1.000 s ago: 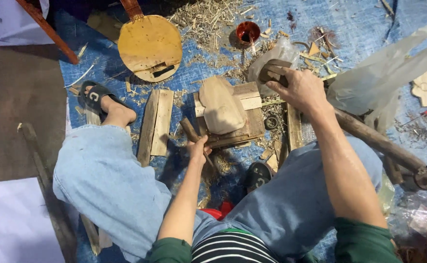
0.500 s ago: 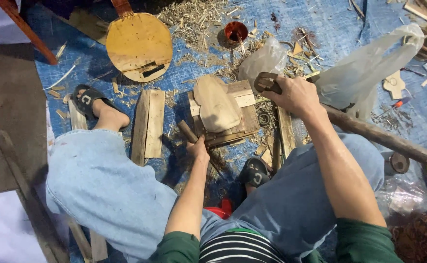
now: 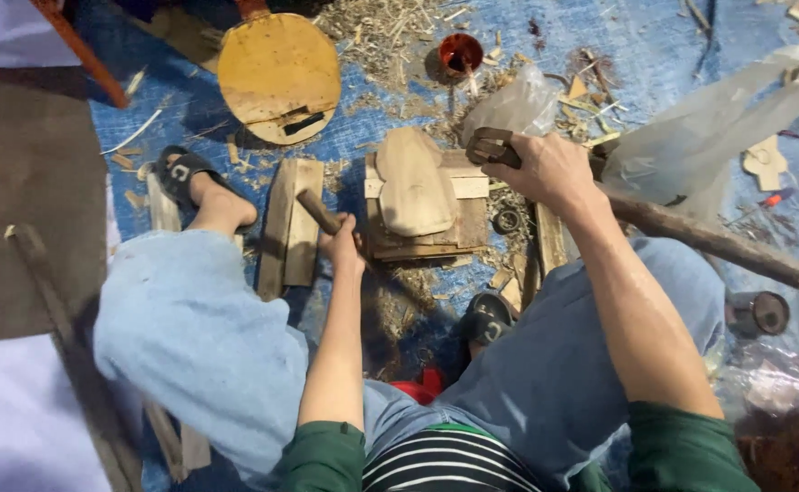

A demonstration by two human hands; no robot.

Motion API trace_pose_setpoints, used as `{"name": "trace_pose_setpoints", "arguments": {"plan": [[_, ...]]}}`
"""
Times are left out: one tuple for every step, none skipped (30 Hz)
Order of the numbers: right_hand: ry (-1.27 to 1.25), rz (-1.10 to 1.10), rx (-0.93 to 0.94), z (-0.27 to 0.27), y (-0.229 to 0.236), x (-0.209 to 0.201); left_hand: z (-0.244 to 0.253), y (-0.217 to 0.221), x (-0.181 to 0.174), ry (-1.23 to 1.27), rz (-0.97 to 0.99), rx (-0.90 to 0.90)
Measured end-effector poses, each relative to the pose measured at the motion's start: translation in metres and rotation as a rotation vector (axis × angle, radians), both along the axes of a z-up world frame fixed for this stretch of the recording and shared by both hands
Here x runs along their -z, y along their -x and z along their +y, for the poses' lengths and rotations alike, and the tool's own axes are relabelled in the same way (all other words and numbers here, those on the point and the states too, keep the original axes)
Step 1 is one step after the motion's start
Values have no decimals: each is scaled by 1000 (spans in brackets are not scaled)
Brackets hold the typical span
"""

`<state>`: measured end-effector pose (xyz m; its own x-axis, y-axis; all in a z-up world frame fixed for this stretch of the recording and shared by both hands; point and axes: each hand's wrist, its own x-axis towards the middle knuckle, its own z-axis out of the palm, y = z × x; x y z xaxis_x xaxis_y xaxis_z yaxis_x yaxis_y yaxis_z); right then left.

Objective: Carving a wooden block into a specific shape using a hammer and chisel on a workshop floor.

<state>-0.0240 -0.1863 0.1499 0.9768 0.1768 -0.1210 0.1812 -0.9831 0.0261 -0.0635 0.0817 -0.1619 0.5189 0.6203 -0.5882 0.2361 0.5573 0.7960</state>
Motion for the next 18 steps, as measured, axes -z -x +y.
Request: {"name": "trace_pose_setpoints", "arguments": {"plan": [[-16,6,2,1,-4,3,5,-1,-26,-25,-90,28],[-32,13,4,3,-8,6,10,-2,-51,-50,-179,56],[-39,10,-10,1,-13,12,12,3,-73,-58,-181,42],[-40,10,-19,-1,-18,19,13,7,-95,-50,-245,54],[-40,14,-27,-4,-20,27,13,15,-115,-40,-305,67],[-46,16,-41,-3,-22,27,12,24,-134,-47,-302,55],[-35,5,-51,-3,-23,26,10,32,-153,-25,-352,45],[-24,-5,-60,-3,-23,26,7,40,-172,-3,-403,35],[-27,-4,-72,-7,-27,34,7,43,-182,-7,-401,24],[-34,-16,-85,-11,-31,42,8,47,-192,-14,-448,21],[-43,-27,-97,-14,-34,51,10,51,-202,-23,-493,21],[-47,-25,-107,-13,-32,48,10,55,-209,-28,-492,12],[-47,-22,-112,-13,-29,44,10,57,-218,-60,-537,19],[-48,-19,-116,-14,-28,39,10,58,-227,-92,-583,27],[-48,-22,-116,-18,-31,43,10,61,-231,-94,-587,27],[-37,6,-115,-23,-34,47,10,63,-235,-108,-608,37],[-26,33,-114,-27,-38,52,11,65,-237,-124,-630,47],[-28,28,-114,-32,-40,55,11,65,-238,-126,-635,48]]}}
